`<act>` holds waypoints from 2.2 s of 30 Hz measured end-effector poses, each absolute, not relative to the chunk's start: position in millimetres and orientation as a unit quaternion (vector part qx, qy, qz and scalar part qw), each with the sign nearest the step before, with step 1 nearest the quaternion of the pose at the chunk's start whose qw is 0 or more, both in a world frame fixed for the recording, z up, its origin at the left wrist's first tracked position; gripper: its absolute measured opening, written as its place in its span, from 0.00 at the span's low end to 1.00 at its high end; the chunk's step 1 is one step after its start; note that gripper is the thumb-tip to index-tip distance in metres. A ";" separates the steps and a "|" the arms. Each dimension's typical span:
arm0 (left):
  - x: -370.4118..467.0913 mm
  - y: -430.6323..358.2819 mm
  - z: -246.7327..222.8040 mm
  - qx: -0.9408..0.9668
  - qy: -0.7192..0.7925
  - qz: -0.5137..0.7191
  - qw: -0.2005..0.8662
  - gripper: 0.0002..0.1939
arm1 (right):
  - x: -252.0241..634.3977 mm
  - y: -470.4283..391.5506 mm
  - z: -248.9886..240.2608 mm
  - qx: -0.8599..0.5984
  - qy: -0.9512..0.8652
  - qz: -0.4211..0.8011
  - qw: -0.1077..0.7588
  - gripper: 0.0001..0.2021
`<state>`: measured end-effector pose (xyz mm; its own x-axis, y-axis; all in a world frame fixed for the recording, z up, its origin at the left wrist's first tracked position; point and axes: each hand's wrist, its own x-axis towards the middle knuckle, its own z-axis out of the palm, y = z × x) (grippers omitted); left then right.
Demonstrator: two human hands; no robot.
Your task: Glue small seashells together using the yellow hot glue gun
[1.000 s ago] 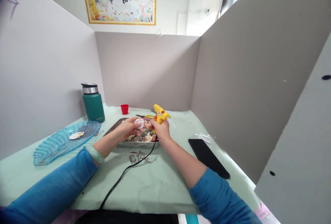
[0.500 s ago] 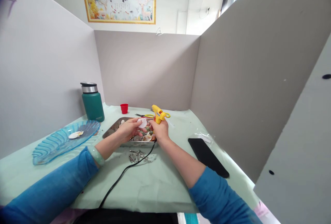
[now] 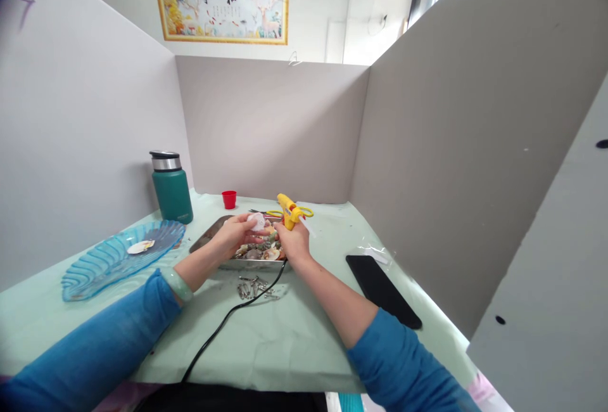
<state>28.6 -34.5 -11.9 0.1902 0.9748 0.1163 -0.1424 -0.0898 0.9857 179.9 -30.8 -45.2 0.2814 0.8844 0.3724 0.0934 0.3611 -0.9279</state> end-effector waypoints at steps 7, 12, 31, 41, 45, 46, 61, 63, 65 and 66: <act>9.0 -24.2 0.6 0.542 0.457 0.539 0.455 0.07 | 180.6 -32.9 -40.9 -0.523 -0.559 0.304 0.567 0.08; 11.8 -25.8 -1.6 0.563 0.404 0.530 0.488 0.07 | 182.2 -35.2 -39.4 -0.515 -0.563 0.299 0.573 0.09; 14.6 -27.3 -8.2 0.517 0.343 0.524 0.584 0.06 | 178.6 -47.2 -31.8 -0.449 -0.547 0.380 0.596 0.10; 13.6 -24.9 -4.2 0.491 0.331 0.527 0.609 0.07 | 184.0 -49.1 -30.7 -0.411 -0.582 0.420 0.562 0.15; 13.4 -24.9 -3.9 0.507 0.346 0.540 0.576 0.04 | 186.6 -52.1 -27.3 -0.382 -0.617 0.419 0.546 0.15; 13.4 -24.9 -4.0 0.512 0.350 0.543 0.567 0.03 | 186.8 -53.1 -26.4 -0.380 -0.626 0.415 0.540 0.14; 9.1 -17.2 -10.4 0.540 0.343 0.560 0.526 0.04 | 181.5 -55.7 -26.2 -0.424 -0.651 0.389 0.496 0.15; 8.9 -17.9 -10.2 0.541 0.343 0.560 0.525 0.04 | 181.2 -56.5 -25.7 -0.425 -0.649 0.389 0.497 0.15; 8.9 -18.7 -9.7 0.540 0.343 0.562 0.524 0.04 | 181.2 -57.0 -25.7 -0.424 -0.650 0.386 0.499 0.15; 9.0 -19.1 -9.5 0.541 0.342 0.562 0.524 0.05 | 181.3 -57.1 -25.9 -0.423 -0.651 0.384 0.500 0.15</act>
<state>9.0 -19.1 -9.5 0.1340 0.9589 0.2502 -0.2189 -0.2176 0.9512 181.3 -57.1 -25.9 -0.1423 0.9347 0.3257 0.1667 0.3469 -0.9230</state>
